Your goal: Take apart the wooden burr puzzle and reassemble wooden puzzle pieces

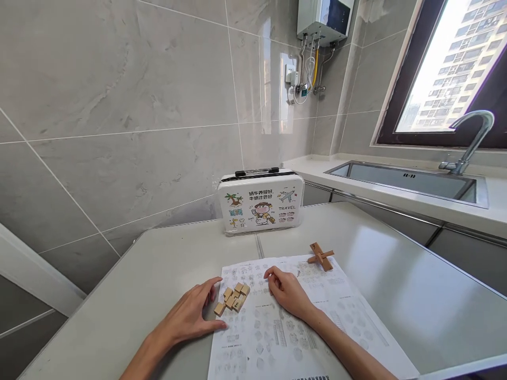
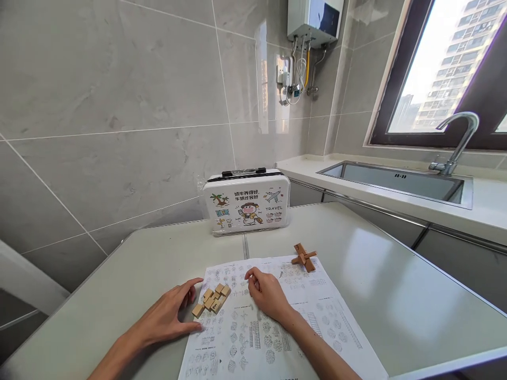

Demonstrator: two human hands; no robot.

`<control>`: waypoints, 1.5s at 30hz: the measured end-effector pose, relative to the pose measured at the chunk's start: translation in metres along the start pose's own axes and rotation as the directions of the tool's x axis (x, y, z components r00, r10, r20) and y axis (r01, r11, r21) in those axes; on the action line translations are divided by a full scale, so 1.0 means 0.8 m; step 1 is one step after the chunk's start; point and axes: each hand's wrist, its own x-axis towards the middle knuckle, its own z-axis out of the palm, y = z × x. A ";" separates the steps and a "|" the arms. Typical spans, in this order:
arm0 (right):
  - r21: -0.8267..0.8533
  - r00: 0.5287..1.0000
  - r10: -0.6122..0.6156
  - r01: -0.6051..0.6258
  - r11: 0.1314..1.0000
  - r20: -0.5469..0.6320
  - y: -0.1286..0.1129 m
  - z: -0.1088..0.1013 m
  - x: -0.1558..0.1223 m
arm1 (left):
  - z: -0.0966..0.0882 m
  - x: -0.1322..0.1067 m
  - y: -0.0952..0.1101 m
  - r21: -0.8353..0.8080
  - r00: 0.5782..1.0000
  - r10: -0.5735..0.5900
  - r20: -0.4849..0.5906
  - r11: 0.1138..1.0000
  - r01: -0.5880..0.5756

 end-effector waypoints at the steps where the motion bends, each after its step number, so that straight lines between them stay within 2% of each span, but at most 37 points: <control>1: -0.011 1.000 0.000 0.000 1.000 0.003 0.000 0.001 0.000 | -0.001 -0.002 -0.002 -0.001 0.999 -0.027 0.040 1.000 0.027; 5: -0.034 1.000 -0.008 0.008 0.999 0.014 0.003 0.001 0.001 | 0.003 0.003 0.005 -0.056 0.996 -0.039 0.081 0.997 0.043; 10: -0.075 0.998 -0.039 0.043 0.996 0.046 -0.004 -0.004 -0.001 | 0.021 0.031 0.026 -0.151 0.993 -0.013 0.115 0.988 0.030; 16: -0.133 0.981 -0.091 0.114 0.985 0.169 -0.015 -0.016 -0.006 | 0.044 0.064 0.034 -0.196 0.997 0.042 0.065 0.980 -0.029; 20: -0.146 0.968 -0.085 0.122 0.982 0.235 -0.012 -0.017 -0.006 | 0.044 0.071 0.029 -0.177 0.995 0.099 -0.014 0.979 -0.100; 23: -0.145 0.963 -0.082 0.123 0.982 0.258 -0.011 -0.017 -0.006 | 0.041 0.071 0.026 -0.226 0.993 0.108 -0.051 0.967 -0.117; 27: -0.099 0.969 -0.089 0.114 0.989 0.231 -0.011 -0.017 -0.007 | 0.043 0.071 0.025 -0.420 0.989 0.019 -0.144 0.904 -0.078; 30: -0.036 0.976 -0.023 0.032 0.999 0.214 -0.011 -0.016 -0.007 | 0.049 0.072 0.029 -0.584 0.985 0.007 -0.175 0.804 -0.110; 32: 0.021 0.975 0.023 -0.028 0.999 0.220 -0.012 -0.016 -0.006 | 0.053 0.073 0.033 -0.617 0.980 -0.007 -0.197 0.778 -0.118; 38: 0.207 0.979 0.068 -0.108 0.972 0.190 -0.020 -0.016 -0.003 | 0.060 0.070 0.046 -0.490 0.963 -0.059 -0.263 0.868 -0.080; 42: 0.290 0.980 0.102 -0.150 0.945 0.174 -0.018 -0.014 -0.001 | 0.060 0.068 0.053 -0.315 0.950 0.014 -0.313 0.942 -0.118; 45: 0.320 0.980 0.098 -0.149 0.935 0.171 -0.014 -0.012 -0.001 | 0.065 0.066 0.057 -0.268 0.943 0.049 -0.328 0.953 -0.143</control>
